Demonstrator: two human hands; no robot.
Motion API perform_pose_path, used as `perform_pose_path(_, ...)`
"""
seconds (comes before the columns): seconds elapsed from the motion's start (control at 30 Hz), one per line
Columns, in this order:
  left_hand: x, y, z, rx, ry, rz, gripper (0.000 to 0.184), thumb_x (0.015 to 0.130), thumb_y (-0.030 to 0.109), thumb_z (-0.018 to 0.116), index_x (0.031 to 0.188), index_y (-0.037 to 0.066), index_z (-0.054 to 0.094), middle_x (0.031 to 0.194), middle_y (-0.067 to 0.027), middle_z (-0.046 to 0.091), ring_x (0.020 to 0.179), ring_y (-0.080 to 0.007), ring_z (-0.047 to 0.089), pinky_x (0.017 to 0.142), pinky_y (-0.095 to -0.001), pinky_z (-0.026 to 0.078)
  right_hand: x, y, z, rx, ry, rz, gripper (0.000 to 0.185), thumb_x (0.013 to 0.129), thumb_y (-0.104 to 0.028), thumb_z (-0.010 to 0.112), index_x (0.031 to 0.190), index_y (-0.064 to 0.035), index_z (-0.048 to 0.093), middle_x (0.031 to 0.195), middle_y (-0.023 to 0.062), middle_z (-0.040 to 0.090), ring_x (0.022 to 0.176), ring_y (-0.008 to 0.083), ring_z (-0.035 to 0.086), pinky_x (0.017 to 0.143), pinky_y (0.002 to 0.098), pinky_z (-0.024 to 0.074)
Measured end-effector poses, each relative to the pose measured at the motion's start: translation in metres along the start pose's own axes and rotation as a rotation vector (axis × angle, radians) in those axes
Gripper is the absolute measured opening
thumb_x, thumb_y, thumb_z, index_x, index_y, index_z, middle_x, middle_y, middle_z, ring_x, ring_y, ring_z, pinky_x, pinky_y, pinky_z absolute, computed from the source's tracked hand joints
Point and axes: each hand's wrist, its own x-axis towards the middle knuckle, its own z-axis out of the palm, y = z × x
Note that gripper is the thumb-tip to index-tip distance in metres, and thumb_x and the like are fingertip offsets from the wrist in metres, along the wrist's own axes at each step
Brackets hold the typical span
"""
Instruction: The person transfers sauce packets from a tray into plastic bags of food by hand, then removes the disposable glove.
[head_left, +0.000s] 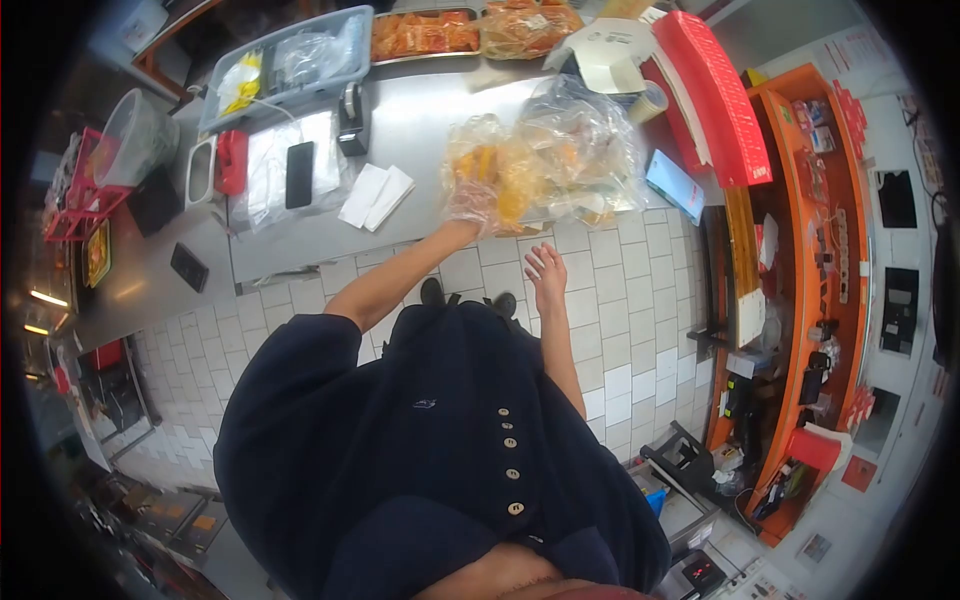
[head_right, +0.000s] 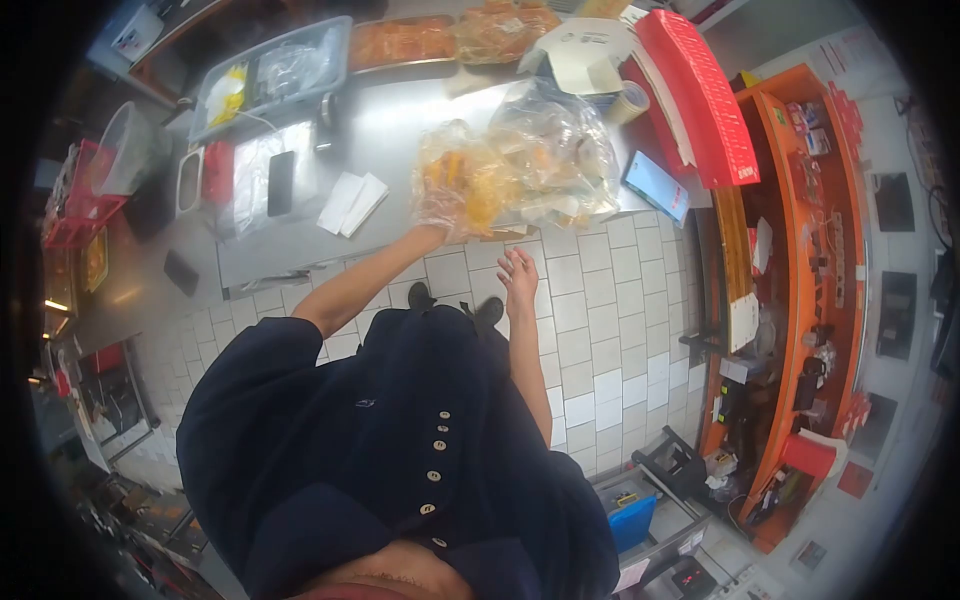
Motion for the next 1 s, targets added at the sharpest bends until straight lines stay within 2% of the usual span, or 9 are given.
perform_pose_path(0.07,0.012,0.006,0.042,0.075,0.113,-0.090,0.112,0.084,0.080,0.062,0.167,0.013,0.030,0.168,-0.0224,0.034,0.157,-0.0393,0.028,0.125,-0.0586,0.022,-0.008,-0.008,-0.016,-0.006,0.054,-0.015,0.043,0.106,-0.030,0.064,0.142,-0.0071,0.056,0.133,0.0106,0.066,0.117,0.0235,0.067,0.089,0.0363,0.0530)
perform_pose_path(0.27,0.043,-0.043,0.118,0.058,-0.054,-0.176,0.088,0.094,0.063,0.061,0.163,0.013,0.038,0.156,-0.0206,0.049,0.139,-0.0306,0.047,0.113,-0.0475,0.038,0.015,-0.091,-0.065,-0.353,0.466,-0.594,0.030,0.105,-0.029,0.067,0.116,-0.0010,0.068,0.108,0.0058,0.070,0.102,0.0179,0.064,0.086,0.0343,0.0516)
perform_pose_path(0.37,0.066,-0.084,0.136,-0.079,-0.256,-0.223,0.076,0.100,0.054,0.060,0.161,0.013,0.042,0.150,-0.0197,0.056,0.129,-0.0263,0.057,0.107,-0.0420,0.045,0.032,-0.190,-0.037,-0.441,0.420,-0.944,0.032,0.098,-0.026,0.074,0.116,-0.0003,0.069,0.109,0.0105,0.071,0.104,0.0252,0.065,0.093,0.0407,0.0502)
perform_pose_path(0.5,0.057,-0.126,0.125,-0.186,-0.062,-0.290,0.057,0.107,0.037,0.058,0.156,0.009,0.049,0.138,-0.0171,0.067,0.111,-0.0192,0.069,0.094,-0.0329,0.055,0.088,-0.258,-0.007,-0.913,0.260,-1.237,0.039,0.087,-0.020,0.081,0.120,-0.0022,0.068,0.118,0.0144,0.070,0.109,0.0318,0.065,0.096,0.0481,0.0509)
perform_pose_path(0.6,0.040,-0.136,0.104,-0.573,0.602,-0.282,0.038,0.103,0.031,0.064,0.131,0.005,0.070,0.117,-0.0167,0.076,0.097,-0.0284,0.075,0.085,-0.0440,0.060,0.113,-0.264,0.009,-1.427,0.313,-1.233,0.039,0.085,-0.018,0.079,0.120,-0.0058,0.069,0.114,0.0152,0.068,0.110,0.0343,0.067,0.093,0.0487,0.0539)
perform_pose_path(0.67,0.033,-0.110,0.041,-1.410,0.747,-0.220,0.040,0.103,0.026,0.067,0.136,0.005,0.065,0.116,-0.0111,0.074,0.096,-0.0226,0.074,0.081,-0.0386,0.062,0.132,-0.264,0.005,-1.783,0.205,-1.039,0.039,0.084,-0.020,0.079,0.119,-0.0056,0.069,0.111,0.0171,0.070,0.110,0.0361,0.068,0.091,0.0484,0.0549)
perform_pose_path(0.87,0.073,0.037,-0.119,-2.318,0.858,-0.187,0.041,0.101,0.028,0.070,0.134,0.006,0.064,0.121,-0.0090,0.072,0.105,-0.0208,0.071,0.089,-0.0362,0.061,0.170,-0.279,-0.034,-1.408,0.027,-1.011,0.034,0.091,-0.021,0.068,0.120,-0.0033,0.071,0.109,0.0241,0.074,0.094,0.0406,0.073,0.082,0.0461,0.0580)
perform_pose_path(0.93,0.108,0.061,-0.091,-0.861,0.910,-0.138,0.043,0.101,0.032,0.069,0.135,0.006,0.063,0.121,-0.0111,0.072,0.108,-0.0237,0.071,0.095,-0.0388,0.060,0.189,-0.288,-0.045,-1.073,-0.075,-0.780,0.032,0.101,-0.019,0.056,0.120,0.0033,0.069,0.111,0.0230,0.076,0.089,0.0294,0.077,0.075,0.0387,0.0596)
perform_pose_path(1.0,0.134,0.123,-0.143,-2.759,0.604,-0.094,0.046,0.100,0.037,0.068,0.133,0.006,0.064,0.118,-0.0112,0.072,0.107,-0.0262,0.071,0.096,-0.0413,0.059,0.176,-0.294,-0.047,-0.753,-0.117,-0.629,0.031,0.104,-0.019,0.053,0.119,0.0038,0.068,0.108,0.0205,0.076,0.088,0.0272,0.076,0.073,0.0373,0.0595)
